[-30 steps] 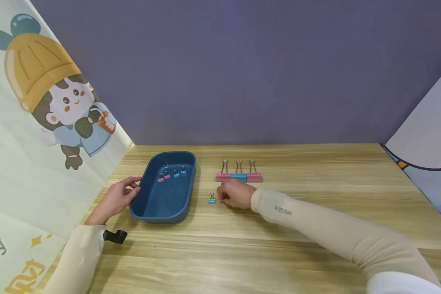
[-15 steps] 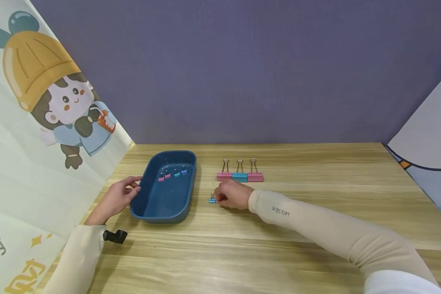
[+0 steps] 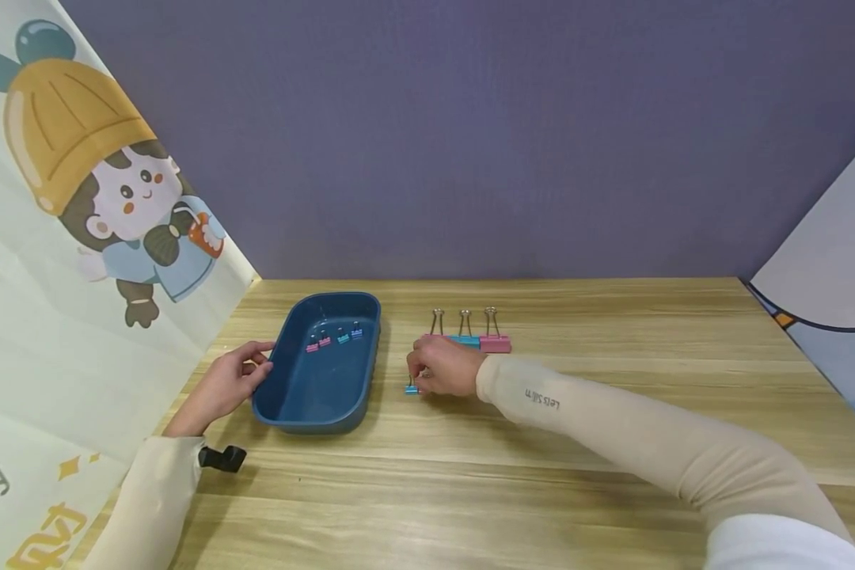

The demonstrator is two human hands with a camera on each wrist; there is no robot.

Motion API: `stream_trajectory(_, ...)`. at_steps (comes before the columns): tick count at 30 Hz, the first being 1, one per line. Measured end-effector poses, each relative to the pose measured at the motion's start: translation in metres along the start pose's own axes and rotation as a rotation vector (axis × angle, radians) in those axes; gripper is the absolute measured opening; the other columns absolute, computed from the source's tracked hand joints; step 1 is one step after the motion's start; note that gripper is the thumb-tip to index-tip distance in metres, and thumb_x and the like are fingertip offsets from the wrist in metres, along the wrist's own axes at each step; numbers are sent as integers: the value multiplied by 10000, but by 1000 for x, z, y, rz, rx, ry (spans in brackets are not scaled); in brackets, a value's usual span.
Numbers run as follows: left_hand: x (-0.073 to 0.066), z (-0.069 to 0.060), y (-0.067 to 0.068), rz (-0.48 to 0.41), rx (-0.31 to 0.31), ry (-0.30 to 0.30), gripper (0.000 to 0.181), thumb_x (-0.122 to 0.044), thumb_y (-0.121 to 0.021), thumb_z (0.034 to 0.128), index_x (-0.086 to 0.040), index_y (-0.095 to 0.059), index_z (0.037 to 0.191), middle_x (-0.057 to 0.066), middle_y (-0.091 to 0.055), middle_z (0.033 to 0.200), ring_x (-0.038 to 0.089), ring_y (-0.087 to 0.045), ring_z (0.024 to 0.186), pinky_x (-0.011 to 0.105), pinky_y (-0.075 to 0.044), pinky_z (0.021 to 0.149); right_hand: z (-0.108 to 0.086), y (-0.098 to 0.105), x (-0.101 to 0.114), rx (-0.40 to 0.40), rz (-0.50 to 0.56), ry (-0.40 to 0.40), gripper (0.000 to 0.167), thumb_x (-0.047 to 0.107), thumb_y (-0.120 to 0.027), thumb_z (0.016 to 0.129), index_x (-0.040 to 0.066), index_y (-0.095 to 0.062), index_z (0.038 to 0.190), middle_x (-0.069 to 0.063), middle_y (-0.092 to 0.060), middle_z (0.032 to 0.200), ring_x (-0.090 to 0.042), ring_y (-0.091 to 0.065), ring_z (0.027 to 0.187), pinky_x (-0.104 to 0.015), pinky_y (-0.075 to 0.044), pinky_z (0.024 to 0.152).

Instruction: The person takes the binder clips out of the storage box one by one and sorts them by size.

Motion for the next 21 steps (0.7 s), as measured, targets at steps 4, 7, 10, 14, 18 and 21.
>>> stream_trajectory(4, 1, -1, 0, -18, -2, -3, 357, -47, -537, 952, 27, -496, 1299, 128, -544, 913, 184, -555, 637, 288, -501, 481, 8, 10, 4, -48, -39, 34, 39, 96, -709, 825, 115, -676, 834, -1, -547, 814, -126, -526, 785, -258, -470, 717)
stream_trajectory(7, 1, -1, 0, -20, -8, -15, 354, -44, -539, 951, 29, -500, 1294, 125, -544, 899, 182, -553, 615, 294, -497, 474, 14, 18, 6, -78, -54, 47, 43, 89, -705, 830, 112, -668, 834, -27, -552, 817, -132, -499, 766, -264, -459, 691)
stream_trajectory(10, 2, -1, 0, -19, -10, -14, 352, -46, -539, 953, 32, -498, 1293, 124, -544, 899, 181, -549, 614, 297, -495, 475, 22, 24, 7, -105, -56, 53, 41, 92, -700, 836, 110, -663, 836, -39, -561, 819, -152, -507, 743, -256, -448, 670)
stream_trajectory(14, 0, -2, 1, -13, -9, -5, 355, -54, -539, 955, 33, -494, 1297, 122, -541, 908, 180, -547, 625, 292, -496, 484, 31, 29, 7, -129, -61, 30, 37, 114, -701, 837, 120, -665, 842, -24, -577, 832, -159, -555, 741, -253, -465, 676)
stream_trajectory(18, -2, -2, 0, -10, -12, -3, 357, -58, -541, 955, 37, -494, 1297, 120, -538, 906, 178, -544, 618, 295, -493, 485, 38, 32, 7, -142, -56, 3, 29, 126, -696, 847, 127, -669, 855, 7, -573, 849, -139, -570, 795, -278, -486, 716)
stream_trajectory(21, -1, -2, 0, -13, -11, 0, 358, -64, -538, 958, 39, -491, 1298, 119, -537, 908, 173, -541, 623, 291, -493, 484, 45, 32, 7, -163, -55, 2, 22, 114, -679, 856, 125, -679, 875, 8, -578, 868, -133, -568, 812, -288, -484, 727)
Point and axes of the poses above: each hand's wrist, its own z-axis towards the middle knuckle, its own y-axis out of the back of the hand, x = y × z, the point moved 6 cm from there along z, towards the middle knuckle
